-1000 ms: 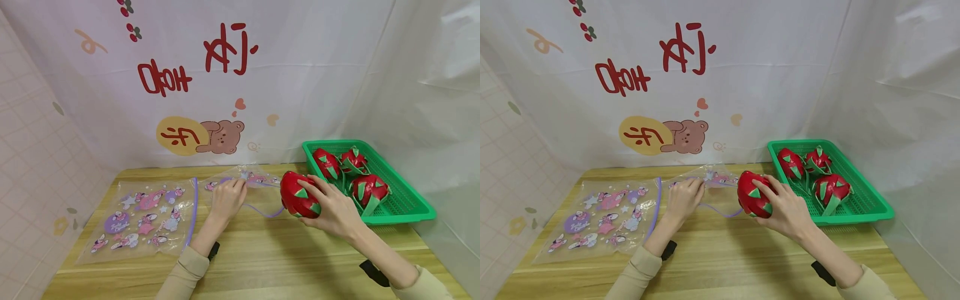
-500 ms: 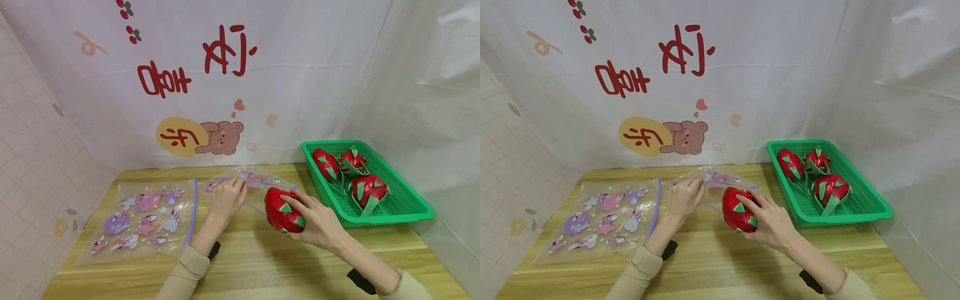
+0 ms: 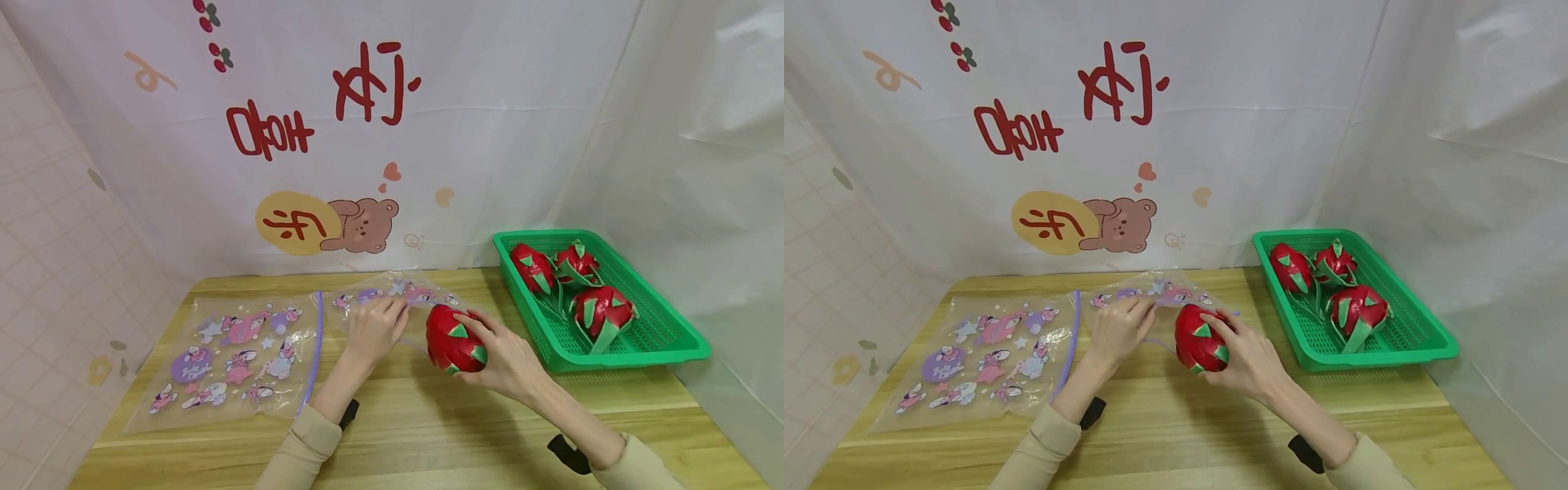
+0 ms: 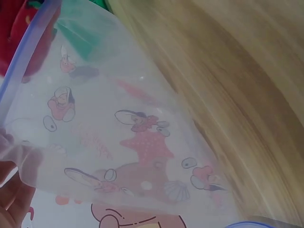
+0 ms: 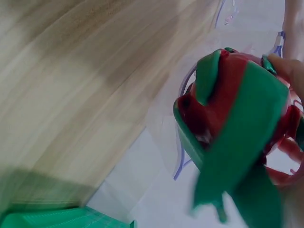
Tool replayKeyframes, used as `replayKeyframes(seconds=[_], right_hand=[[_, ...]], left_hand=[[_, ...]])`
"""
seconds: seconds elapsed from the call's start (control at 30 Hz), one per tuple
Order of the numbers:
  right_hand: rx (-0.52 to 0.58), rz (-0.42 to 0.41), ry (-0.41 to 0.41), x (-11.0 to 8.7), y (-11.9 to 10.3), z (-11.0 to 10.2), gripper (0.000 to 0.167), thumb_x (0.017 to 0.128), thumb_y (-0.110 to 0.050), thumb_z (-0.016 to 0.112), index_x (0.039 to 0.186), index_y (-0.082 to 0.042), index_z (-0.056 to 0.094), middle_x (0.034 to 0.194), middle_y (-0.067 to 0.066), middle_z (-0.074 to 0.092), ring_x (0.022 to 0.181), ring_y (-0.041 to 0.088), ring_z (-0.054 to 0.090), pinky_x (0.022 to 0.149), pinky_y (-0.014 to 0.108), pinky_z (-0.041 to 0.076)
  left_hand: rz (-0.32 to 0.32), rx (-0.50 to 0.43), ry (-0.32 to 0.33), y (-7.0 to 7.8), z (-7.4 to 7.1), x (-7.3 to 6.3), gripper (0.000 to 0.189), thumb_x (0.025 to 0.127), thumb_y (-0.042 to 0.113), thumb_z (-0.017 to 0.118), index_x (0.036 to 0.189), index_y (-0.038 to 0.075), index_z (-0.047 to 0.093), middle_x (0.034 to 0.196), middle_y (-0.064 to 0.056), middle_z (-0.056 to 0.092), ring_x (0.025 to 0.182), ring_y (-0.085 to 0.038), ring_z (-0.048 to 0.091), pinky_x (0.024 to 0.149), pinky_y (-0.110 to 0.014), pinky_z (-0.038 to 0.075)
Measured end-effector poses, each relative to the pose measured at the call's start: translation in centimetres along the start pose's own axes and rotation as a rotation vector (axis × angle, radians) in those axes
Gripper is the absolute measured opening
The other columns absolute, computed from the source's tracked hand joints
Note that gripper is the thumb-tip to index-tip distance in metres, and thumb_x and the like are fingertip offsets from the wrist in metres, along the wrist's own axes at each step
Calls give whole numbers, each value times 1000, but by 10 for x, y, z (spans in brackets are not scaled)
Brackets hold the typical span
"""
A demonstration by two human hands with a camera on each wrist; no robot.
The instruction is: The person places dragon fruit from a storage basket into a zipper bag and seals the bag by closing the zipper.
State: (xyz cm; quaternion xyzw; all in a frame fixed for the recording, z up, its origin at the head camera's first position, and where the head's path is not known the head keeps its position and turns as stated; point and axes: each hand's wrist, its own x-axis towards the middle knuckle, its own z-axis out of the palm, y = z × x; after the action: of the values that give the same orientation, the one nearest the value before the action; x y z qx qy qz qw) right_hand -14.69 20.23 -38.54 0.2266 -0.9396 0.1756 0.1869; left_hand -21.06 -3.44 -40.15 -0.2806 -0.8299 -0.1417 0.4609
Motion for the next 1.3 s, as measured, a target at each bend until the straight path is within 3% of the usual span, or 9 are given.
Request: replayKeyframes(seconds=[0.37, 0.63, 0.97, 1.07, 1.3], right_hand=[[32, -43, 113, -1, 4, 21, 80, 56, -40, 90, 126, -17, 58, 127, 4, 55, 100, 21, 65, 71, 41, 59], [92, 67, 160, 4, 0, 25, 78, 60, -36, 88, 129, -15, 56, 128, 8, 54, 101, 29, 64, 73, 46, 59], [152, 98, 149, 9, -3, 44, 76, 61, -31, 89, 126, -9, 58, 127, 11, 52, 102, 31, 63, 72, 43, 60], [98, 66, 146, 9, -1, 51, 77, 60, -34, 89, 127, -11, 57, 123, 11, 50, 97, 31, 64, 70, 43, 60], [-79, -118, 147, 3, 5, 68, 76, 59, -38, 88, 124, -11, 59, 117, 10, 55, 84, 25, 66, 58, 35, 59]], left_hand=[[55, -40, -8, 4, 2, -4, 4, 79, 14, 72, 81, 11, 73, 72, 1, 72, 58, -13, 65, 48, -19, 50], [76, -53, -23, 8, 2, -5, 4, 79, 15, 73, 82, 12, 73, 73, 3, 72, 57, -11, 63, 46, -19, 48], [46, -75, -16, 10, 2, -3, 4, 80, 14, 72, 82, 11, 73, 75, 1, 73, 58, -12, 66, 49, -19, 51], [38, -64, -8, 11, 3, -4, 6, 78, 14, 74, 83, 11, 73, 74, 1, 74, 57, -12, 65, 47, -19, 50], [19, -30, -15, 12, 10, -6, 8, 77, 16, 74, 84, 12, 74, 75, 0, 74, 59, -12, 67, 48, -18, 50]])
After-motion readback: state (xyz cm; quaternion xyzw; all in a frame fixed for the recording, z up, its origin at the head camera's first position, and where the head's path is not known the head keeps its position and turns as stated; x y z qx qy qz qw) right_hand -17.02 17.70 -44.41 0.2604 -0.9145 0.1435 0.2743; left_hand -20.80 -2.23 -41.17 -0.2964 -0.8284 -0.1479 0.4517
